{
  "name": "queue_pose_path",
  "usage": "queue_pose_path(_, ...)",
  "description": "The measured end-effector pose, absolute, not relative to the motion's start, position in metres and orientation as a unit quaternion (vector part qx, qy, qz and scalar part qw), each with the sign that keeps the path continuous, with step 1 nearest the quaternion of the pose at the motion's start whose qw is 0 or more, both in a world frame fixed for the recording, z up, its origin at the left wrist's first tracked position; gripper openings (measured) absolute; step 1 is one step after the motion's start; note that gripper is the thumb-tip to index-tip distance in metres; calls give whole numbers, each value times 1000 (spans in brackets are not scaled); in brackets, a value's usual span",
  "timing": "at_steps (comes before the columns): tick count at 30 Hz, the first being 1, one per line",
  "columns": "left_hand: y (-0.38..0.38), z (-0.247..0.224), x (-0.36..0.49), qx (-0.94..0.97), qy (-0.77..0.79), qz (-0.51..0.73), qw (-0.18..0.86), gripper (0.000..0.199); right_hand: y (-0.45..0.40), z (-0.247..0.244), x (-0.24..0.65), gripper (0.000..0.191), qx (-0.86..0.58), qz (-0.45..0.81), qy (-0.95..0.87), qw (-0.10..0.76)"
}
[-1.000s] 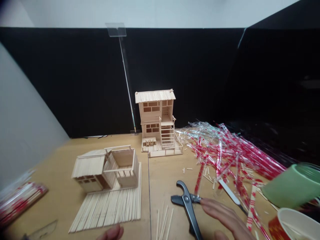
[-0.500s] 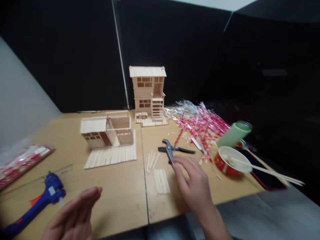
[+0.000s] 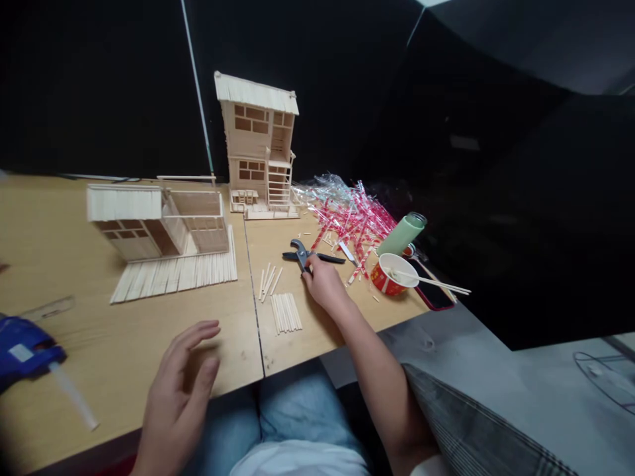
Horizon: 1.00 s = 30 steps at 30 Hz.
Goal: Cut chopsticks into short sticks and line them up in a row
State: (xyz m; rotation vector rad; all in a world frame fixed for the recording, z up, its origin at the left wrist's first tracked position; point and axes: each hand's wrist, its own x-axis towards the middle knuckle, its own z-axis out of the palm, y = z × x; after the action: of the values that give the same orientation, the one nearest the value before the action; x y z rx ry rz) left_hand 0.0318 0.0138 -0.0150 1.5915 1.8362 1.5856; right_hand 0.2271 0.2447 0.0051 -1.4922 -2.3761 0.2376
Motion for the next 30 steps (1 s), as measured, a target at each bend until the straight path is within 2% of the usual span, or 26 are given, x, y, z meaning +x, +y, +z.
queue_pose_path(3,16,-24,29,551,636,526,125,24,260,8,226,16,-546,58,-821,158)
queue_pose_path(7,17,-27,28,562,640,509,120,23,262,15,222,22,-552,17,-816,170)
queue_pose_path(11,17,-27,28,577,642,491,116,24,241,14,204,24,-463,107,-861,180)
queue_pose_path(14,18,-28,28,587,648,472,113,26,223,12,184,42,-419,168,-880,147)
queue_pose_path(16,18,-29,28,591,652,463,108,26,214,11,171,58,-419,167,-884,121)
queue_pose_path(18,18,-29,28,593,654,458,100,26,209,11,160,64,-412,160,-890,110)
queue_pose_path(20,18,-29,28,596,656,454,95,25,209,11,152,57,-400,155,-897,107)
queue_pose_path(25,17,-30,27,601,656,449,86,24,230,12,142,23,-388,174,-898,111)
queue_pose_path(27,17,-31,26,603,655,447,84,24,239,14,142,24,-388,177,-898,107)
queue_pose_path(30,17,-32,26,610,653,441,84,25,243,19,143,42,-425,161,-885,99)
